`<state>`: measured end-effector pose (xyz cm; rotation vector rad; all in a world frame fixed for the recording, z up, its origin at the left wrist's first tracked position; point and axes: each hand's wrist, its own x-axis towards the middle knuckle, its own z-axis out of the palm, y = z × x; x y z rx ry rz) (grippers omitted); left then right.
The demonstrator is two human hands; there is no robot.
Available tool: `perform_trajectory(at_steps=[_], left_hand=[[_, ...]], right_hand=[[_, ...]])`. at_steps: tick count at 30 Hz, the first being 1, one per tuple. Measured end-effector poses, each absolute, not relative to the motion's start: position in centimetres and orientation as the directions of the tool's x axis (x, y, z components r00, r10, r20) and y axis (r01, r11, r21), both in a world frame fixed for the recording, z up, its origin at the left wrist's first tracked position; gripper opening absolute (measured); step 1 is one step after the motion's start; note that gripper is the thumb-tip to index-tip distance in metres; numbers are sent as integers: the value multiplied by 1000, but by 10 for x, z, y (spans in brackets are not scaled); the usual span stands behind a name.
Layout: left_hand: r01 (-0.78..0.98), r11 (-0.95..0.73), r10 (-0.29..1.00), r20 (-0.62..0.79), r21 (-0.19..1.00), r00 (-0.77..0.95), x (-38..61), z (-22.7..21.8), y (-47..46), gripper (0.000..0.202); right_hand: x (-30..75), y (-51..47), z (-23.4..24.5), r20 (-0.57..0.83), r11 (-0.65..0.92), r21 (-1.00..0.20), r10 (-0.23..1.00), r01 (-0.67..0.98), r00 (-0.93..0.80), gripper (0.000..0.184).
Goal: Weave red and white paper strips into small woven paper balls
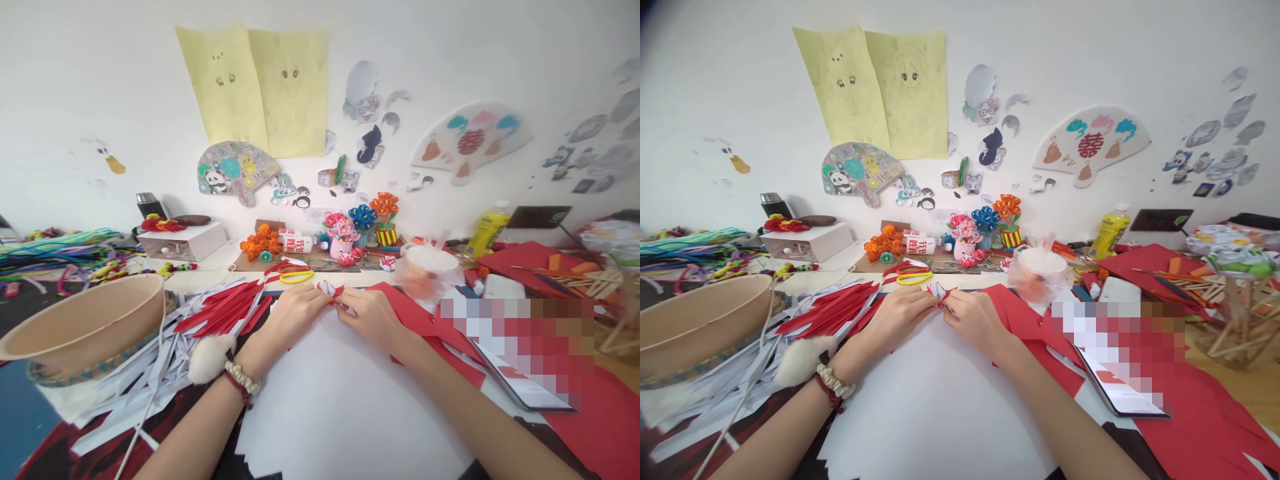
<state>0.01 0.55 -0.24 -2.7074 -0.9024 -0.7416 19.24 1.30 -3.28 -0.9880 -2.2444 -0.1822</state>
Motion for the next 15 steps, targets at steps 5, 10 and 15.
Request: perform_trajectory(at_steps=[5, 10, 15], left_hand=[[634, -772, 520, 522, -52, 676, 1, -3, 5, 27], [621, -782, 506, 536, -46, 676, 1, -5, 7, 26], [613, -790, 516, 547, 6, 659, 1, -6, 7, 26]], right_hand=[[192, 12, -31, 629, 699, -128, 606, 704, -487, 18], [193, 12, -31, 638, 698, -113, 597, 707, -487, 18], [193, 14, -34, 652, 698, -109, 588, 708, -479, 19]])
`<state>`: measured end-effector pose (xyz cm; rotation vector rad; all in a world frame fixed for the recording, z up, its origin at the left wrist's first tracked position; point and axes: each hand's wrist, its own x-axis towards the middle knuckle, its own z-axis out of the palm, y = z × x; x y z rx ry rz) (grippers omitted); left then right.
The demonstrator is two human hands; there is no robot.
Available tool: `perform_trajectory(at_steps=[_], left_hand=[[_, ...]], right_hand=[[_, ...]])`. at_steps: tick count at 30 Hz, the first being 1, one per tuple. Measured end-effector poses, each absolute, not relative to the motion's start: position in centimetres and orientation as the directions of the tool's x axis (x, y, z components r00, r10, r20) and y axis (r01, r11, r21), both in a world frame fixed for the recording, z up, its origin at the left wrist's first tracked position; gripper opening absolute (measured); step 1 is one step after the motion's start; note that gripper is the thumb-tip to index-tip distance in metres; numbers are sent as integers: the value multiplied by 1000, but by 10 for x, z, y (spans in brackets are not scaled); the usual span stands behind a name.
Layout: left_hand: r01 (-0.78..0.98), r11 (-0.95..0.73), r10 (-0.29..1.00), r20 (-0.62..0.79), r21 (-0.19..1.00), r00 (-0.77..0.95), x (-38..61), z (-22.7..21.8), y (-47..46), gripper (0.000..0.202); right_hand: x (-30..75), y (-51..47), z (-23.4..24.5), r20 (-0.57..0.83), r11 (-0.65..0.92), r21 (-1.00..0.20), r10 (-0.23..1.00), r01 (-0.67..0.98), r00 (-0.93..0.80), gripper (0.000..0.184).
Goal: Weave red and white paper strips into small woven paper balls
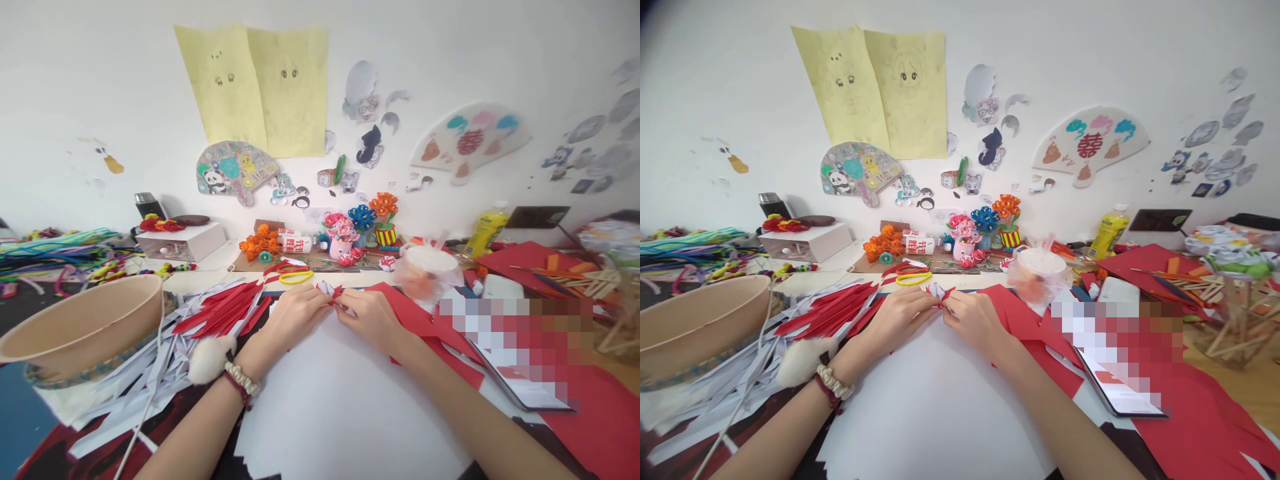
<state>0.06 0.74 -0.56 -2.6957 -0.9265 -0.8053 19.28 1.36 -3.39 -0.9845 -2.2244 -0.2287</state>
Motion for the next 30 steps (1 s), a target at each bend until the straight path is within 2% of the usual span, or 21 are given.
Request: perform_trajectory(at_steps=[4, 14, 18, 23, 26, 30], left_hand=[[625, -780, 534, 549, 26, 644, 1, -5, 7, 23], [717, -695, 549, 605, -53, 577, 11, -10, 3, 14], [753, -638, 524, 623, -165, 581, 15, -12, 2, 11], [696, -632, 408, 617, -341, 673, 16, -15, 2, 24], [646, -659, 371, 582, -385, 724, 12, -13, 2, 27], [605, -676, 393, 490, -420, 778, 6, -6, 0, 22]], right_hand=[[193, 15, -36, 657, 703, -96, 576, 704, -486, 21], [189, 15, -39, 670, 679, -78, 578, 730, -466, 21], [187, 13, -41, 688, 673, -58, 562, 737, -459, 25], [187, 12, -39, 700, 699, -13, 517, 715, -493, 30], [187, 12, -38, 689, 691, 9, 520, 723, -505, 29], [188, 15, -39, 668, 720, 30, 502, 694, -550, 27]])
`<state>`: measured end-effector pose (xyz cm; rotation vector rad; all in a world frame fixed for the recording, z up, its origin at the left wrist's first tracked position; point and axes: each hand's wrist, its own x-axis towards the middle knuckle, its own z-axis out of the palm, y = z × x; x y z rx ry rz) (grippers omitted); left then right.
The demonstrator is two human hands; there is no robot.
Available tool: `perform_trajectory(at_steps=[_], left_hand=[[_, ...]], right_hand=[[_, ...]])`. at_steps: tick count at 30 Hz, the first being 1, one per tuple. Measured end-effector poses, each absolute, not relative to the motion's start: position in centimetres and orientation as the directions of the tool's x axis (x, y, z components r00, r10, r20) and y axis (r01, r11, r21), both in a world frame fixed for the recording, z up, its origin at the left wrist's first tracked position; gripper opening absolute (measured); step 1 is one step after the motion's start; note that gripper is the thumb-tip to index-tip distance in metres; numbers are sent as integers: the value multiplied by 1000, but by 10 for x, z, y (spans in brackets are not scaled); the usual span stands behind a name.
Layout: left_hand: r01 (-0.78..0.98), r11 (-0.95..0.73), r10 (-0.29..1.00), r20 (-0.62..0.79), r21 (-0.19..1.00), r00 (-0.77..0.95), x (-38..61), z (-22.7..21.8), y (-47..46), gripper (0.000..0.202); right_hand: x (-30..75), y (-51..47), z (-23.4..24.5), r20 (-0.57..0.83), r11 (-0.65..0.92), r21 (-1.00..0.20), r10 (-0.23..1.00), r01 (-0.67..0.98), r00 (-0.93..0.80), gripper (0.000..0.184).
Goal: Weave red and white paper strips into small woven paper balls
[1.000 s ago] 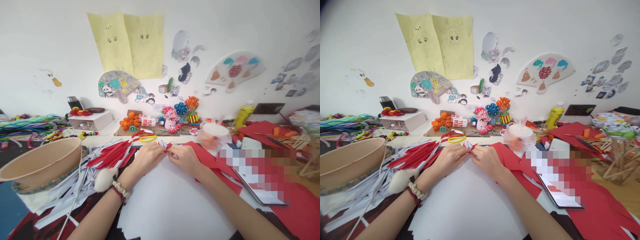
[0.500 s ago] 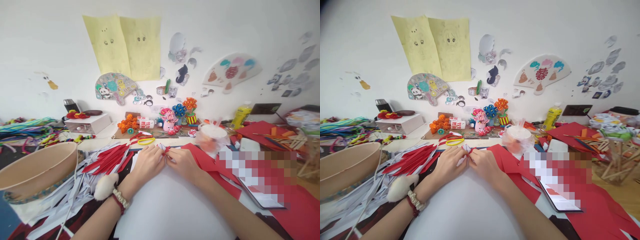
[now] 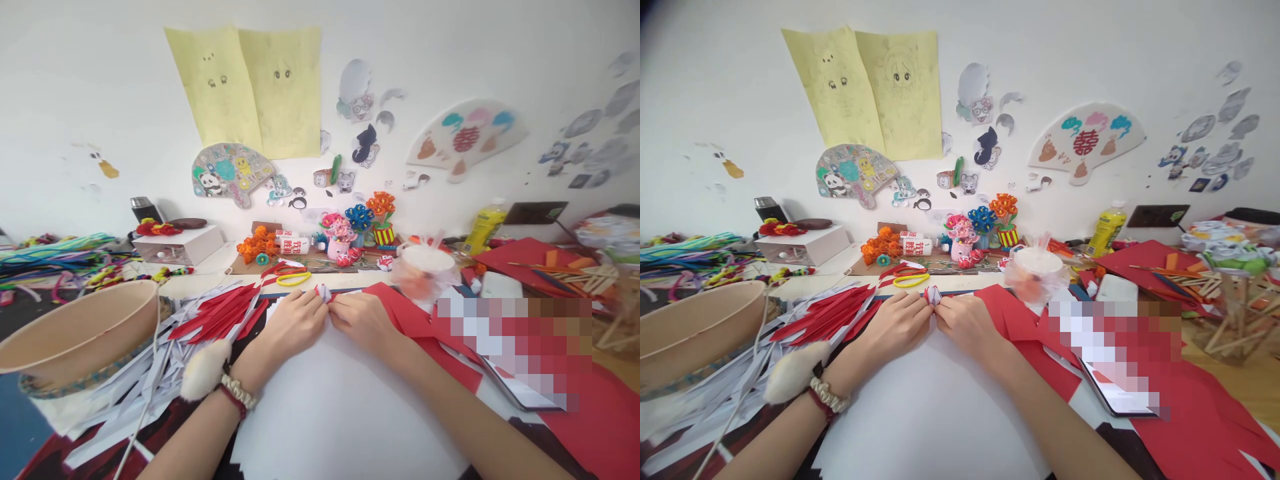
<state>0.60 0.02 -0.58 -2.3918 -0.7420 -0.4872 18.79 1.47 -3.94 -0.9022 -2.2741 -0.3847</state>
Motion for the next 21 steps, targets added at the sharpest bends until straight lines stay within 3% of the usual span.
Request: perform_trajectory(at_steps=[6, 13, 21], left_hand=[[578, -715, 385, 468, -394, 795, 1, -2, 0, 28], [476, -781, 345, 356, -405, 868, -3, -1, 3, 24], [463, -762, 333, 339, -453, 880, -5, 3, 5, 19]], right_hand=[[190, 18, -38, 648, 763, 72, 454, 642, -612, 27], [190, 19, -37, 587, 787, 210, 372, 579, -719, 29], [193, 20, -39, 566, 790, 159, 418, 592, -710, 26]])
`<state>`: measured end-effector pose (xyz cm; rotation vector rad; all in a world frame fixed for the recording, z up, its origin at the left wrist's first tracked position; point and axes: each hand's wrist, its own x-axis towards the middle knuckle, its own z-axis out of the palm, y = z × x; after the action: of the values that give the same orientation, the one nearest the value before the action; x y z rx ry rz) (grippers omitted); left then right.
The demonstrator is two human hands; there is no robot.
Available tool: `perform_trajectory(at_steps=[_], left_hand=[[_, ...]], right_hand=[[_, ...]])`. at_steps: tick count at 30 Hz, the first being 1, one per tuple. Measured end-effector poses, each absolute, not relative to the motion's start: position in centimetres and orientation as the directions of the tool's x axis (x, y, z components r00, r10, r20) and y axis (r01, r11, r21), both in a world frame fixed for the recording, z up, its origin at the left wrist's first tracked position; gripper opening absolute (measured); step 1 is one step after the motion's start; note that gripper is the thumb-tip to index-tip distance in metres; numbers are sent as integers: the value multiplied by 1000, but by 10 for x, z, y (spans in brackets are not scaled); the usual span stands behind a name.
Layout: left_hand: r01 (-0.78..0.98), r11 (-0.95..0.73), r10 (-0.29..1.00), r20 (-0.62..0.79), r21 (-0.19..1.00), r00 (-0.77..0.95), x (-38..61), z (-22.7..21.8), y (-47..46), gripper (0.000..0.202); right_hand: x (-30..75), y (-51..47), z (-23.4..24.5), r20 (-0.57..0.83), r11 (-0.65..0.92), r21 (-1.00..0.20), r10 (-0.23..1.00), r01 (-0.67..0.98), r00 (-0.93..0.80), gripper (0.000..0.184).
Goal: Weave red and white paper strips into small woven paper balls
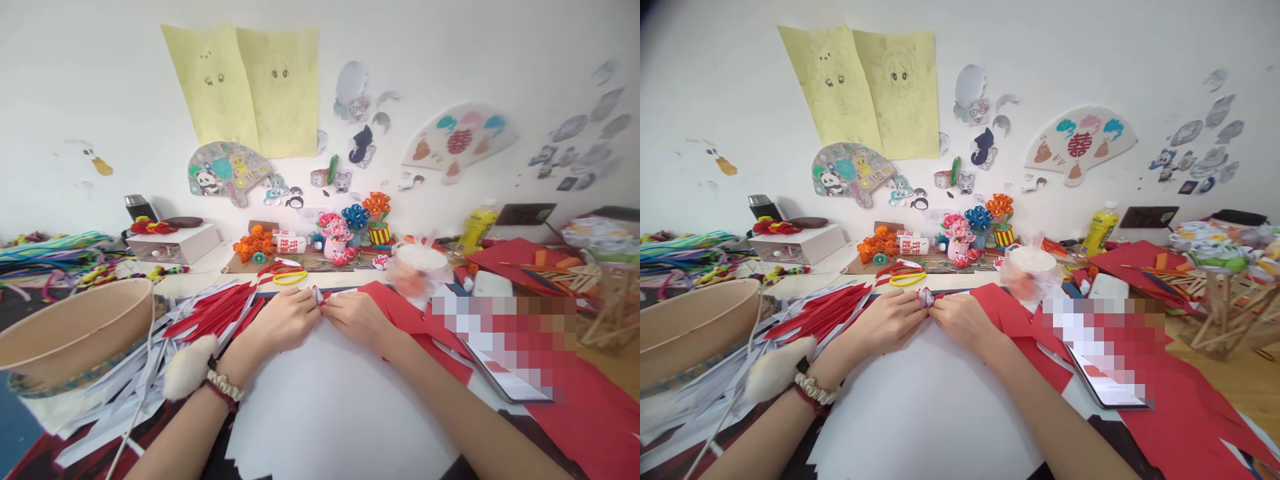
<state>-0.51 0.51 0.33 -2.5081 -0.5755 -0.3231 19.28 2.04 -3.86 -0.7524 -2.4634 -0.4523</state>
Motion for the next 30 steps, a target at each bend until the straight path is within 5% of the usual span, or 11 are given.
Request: perform_trajectory(at_steps=[7, 20, 25, 30], left_hand=[[487, -677, 292, 407, -551, 866, -1, -3, 2, 24], [353, -759, 164, 365, -546, 916, -1, -3, 7, 27], [445, -777, 288, 378, -445, 880, 0, -1, 5, 23], [597, -778, 462, 468, -193, 753, 1, 3, 2, 19]], right_hand=[[195, 22, -39, 604, 798, 116, 415, 591, -680, 31], [190, 21, -42, 616, 799, 95, 421, 593, -666, 30], [189, 21, -41, 589, 820, 26, 450, 572, -672, 31], [192, 19, -36, 584, 805, -75, 514, 588, -629, 23]])
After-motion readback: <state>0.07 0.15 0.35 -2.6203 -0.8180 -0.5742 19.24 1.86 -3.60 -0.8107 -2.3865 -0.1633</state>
